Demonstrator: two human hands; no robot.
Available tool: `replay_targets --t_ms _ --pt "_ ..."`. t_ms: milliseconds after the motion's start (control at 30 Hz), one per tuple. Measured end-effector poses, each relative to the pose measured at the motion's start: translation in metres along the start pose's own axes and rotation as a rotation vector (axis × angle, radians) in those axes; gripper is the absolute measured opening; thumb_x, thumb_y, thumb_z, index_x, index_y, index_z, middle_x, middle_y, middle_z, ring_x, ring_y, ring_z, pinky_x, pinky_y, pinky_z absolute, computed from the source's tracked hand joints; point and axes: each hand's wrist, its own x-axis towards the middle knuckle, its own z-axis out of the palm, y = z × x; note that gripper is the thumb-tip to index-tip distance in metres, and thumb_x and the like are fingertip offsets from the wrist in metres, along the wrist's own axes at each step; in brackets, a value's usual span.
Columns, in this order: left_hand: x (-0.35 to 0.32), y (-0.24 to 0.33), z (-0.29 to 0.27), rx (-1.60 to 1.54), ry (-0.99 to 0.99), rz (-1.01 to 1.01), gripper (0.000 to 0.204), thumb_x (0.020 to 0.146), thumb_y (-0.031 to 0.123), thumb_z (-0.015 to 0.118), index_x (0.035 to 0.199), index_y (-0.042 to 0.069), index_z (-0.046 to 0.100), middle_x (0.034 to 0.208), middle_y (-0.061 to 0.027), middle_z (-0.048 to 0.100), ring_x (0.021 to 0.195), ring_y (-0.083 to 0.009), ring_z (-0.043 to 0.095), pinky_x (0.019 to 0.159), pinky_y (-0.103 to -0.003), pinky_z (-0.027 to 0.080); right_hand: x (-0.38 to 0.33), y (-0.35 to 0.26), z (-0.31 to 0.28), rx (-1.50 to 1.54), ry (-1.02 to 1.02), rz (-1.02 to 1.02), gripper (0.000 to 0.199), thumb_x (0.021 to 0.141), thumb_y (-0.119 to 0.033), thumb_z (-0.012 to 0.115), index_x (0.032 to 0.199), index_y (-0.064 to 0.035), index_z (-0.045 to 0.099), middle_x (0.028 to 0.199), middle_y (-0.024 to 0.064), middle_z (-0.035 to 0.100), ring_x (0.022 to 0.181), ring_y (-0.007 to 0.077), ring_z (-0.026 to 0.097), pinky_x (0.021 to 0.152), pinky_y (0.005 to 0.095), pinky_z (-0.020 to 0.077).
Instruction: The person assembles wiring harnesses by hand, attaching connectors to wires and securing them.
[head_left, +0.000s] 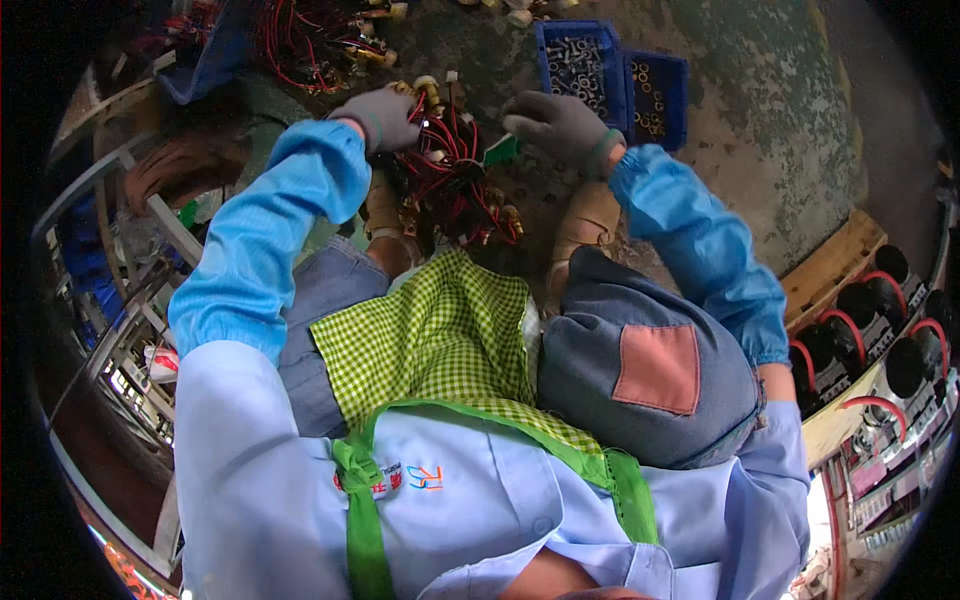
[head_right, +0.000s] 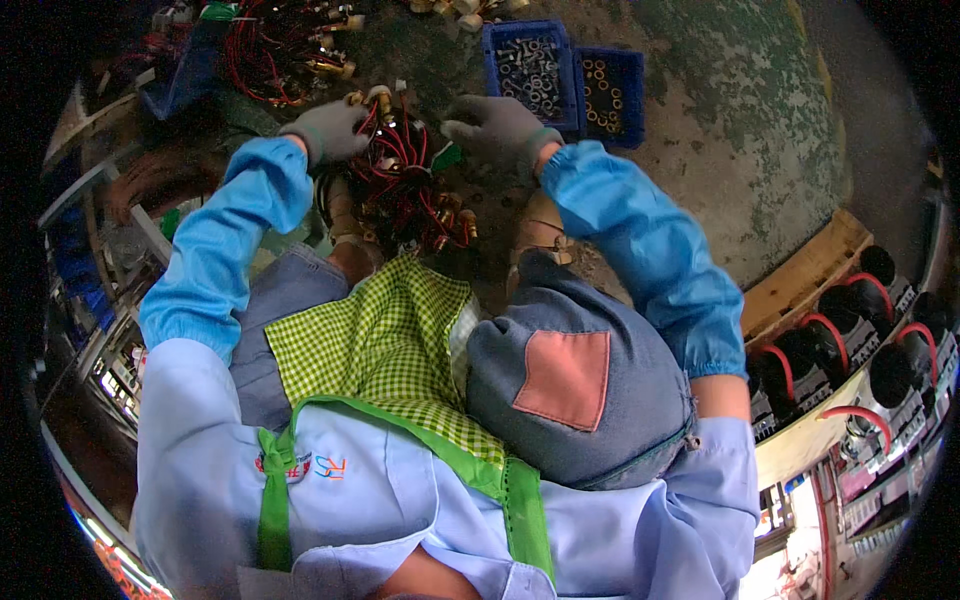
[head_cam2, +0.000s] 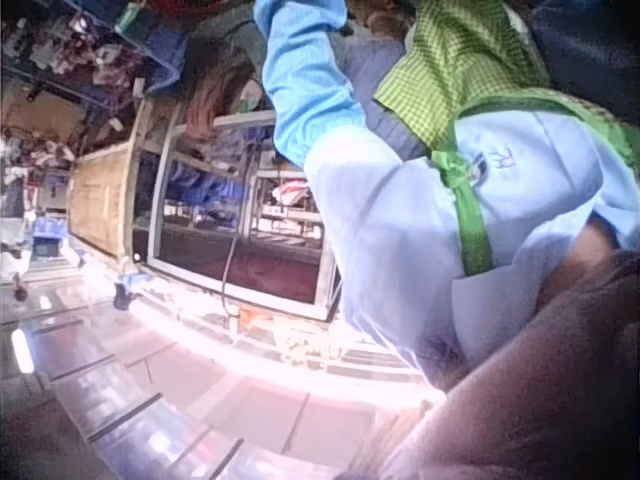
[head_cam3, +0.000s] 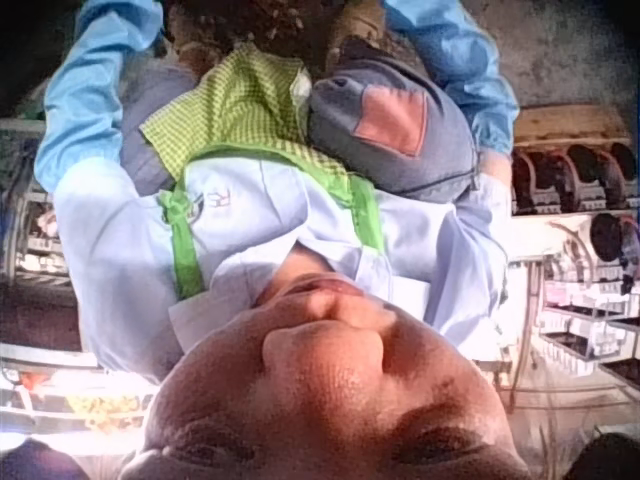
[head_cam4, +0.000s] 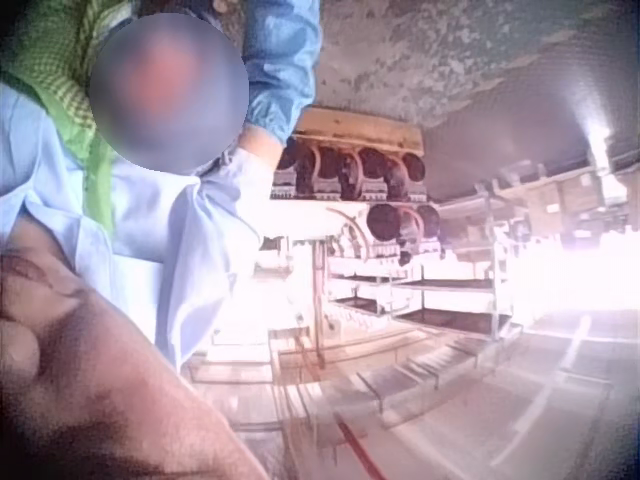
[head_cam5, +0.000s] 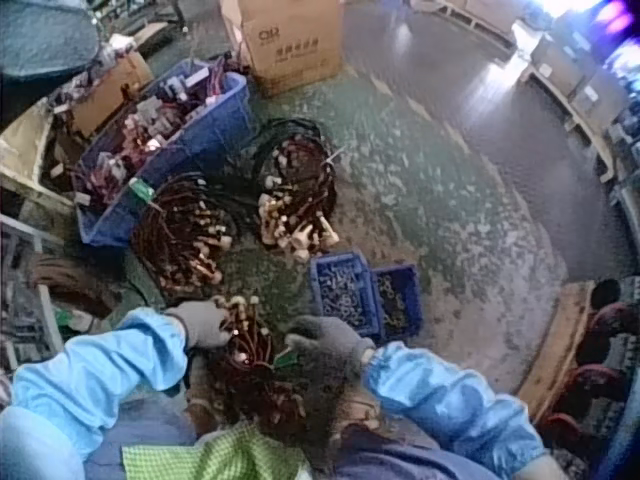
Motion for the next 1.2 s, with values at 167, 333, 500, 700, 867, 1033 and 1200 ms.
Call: replay_targets --t_ms 167,333,500,700,867,1033,1200 --pt "-0.011 0.004 0.035 0.166 0.256 -0.038 0.044 0.086 0.036 0.048 0.121 0.011 0.052 0.108 -0.0168 0.057 0.105 -0.034 0.051 0.088 -0.046 0.044 0.035 -0.011 0.011 -0.211 -0.051 -0.004 0.052 0.087 -0.046 0.052 0.119 -0.0045 0.053 0.108 0.018 0.058 0.1 0.0308 0.057 0.083 0.0425 0.0466" --pt "-0.006 0.013 0.036 -0.5 0.692 0.126 0.033 0.086 0.033 0.052 0.101 0.006 0.065 0.109 -0.0157 0.057 0.105 -0.0329 0.051 0.087 -0.045 0.043 0.046 -0.024 0.005 -0.133 -0.16 0.11 0.065 0.084 -0.053 0.053 0.122 -0.001 0.049 0.118 0.0183 0.053 0.108 0.0333 0.052 0.088 0.0439 0.0443" --pt "-0.021 0.05 0.002 -1.149 0.601 0.446 0.037 0.088 0.033 0.055 0.106 0.0 0.061 0.103 -0.0127 0.056 0.096 -0.0256 0.056 0.083 -0.038 0.047 0.019 0.006 0.02 0.547 0.031 -0.235 0.073 0.08 -0.06 0.054 0.123 -0.0024 0.047 0.112 0.0146 0.055 0.098 0.0272 0.055 0.081 0.0423 0.0477" --pt "-0.019 0.089 -0.016 -0.809 0.393 0.582 0.03 0.087 0.027 0.055 0.099 0.001 0.062 0.102 -0.0141 0.055 0.089 -0.0293 0.057 0.078 -0.042 0.048 -0.031 0.012 0.018 0.926 0.11 -0.076 0.066 0.085 -0.048 0.056 0.131 -0.0052 0.035 0.112 0.0093 0.052 0.098 0.0197 0.054 0.079 0.0343 0.0494" --pt "-0.027 0.097 -0.049 -0.45 0.429 0.759 0.037 0.084 0.039 0.057 0.093 0.003 0.063 0.097 -0.0144 0.056 0.086 -0.0312 0.057 0.076 -0.043 0.047 -0.057 0.012 0.017 1.238 0.121 -0.054 0.06 0.088 -0.045 0.052 0.132 -0.0082 0.033 0.11 0.0085 0.053 0.095 0.0194 0.055 0.077 0.0351 0.0497" --pt "-0.003 0.119 -0.09 -0.205 1.1 0.695 0.055 0.085 0.053 0.048 0.117 0.009 0.053 0.117 -0.0178 0.052 0.103 -0.0347 0.053 0.086 -0.044 0.045 -0.071 0.03 -0.013 1.206 0.097 -0.039 0.047 0.09 -0.034 0.053 0.126 -0.0058 0.039 0.105 0.0085 0.056 0.092 0.0208 0.057 0.077 0.0339 0.0489" --pt "0.016 0.14 -0.099 -0.382 0.375 0.861 0.055 0.086 0.049 0.048 0.121 0.006 0.049 0.11 -0.0185 0.057 0.102 -0.0351 0.055 0.086 -0.042 0.044 -0.075 0.034 -0.056 0.238 0.393 -0.365 0.034 0.089 -0.024 0.055 0.115 -0.0028 0.05 0.099 0.0087 0.059 0.088 0.0178 0.057 0.075 0.0321 0.0478"
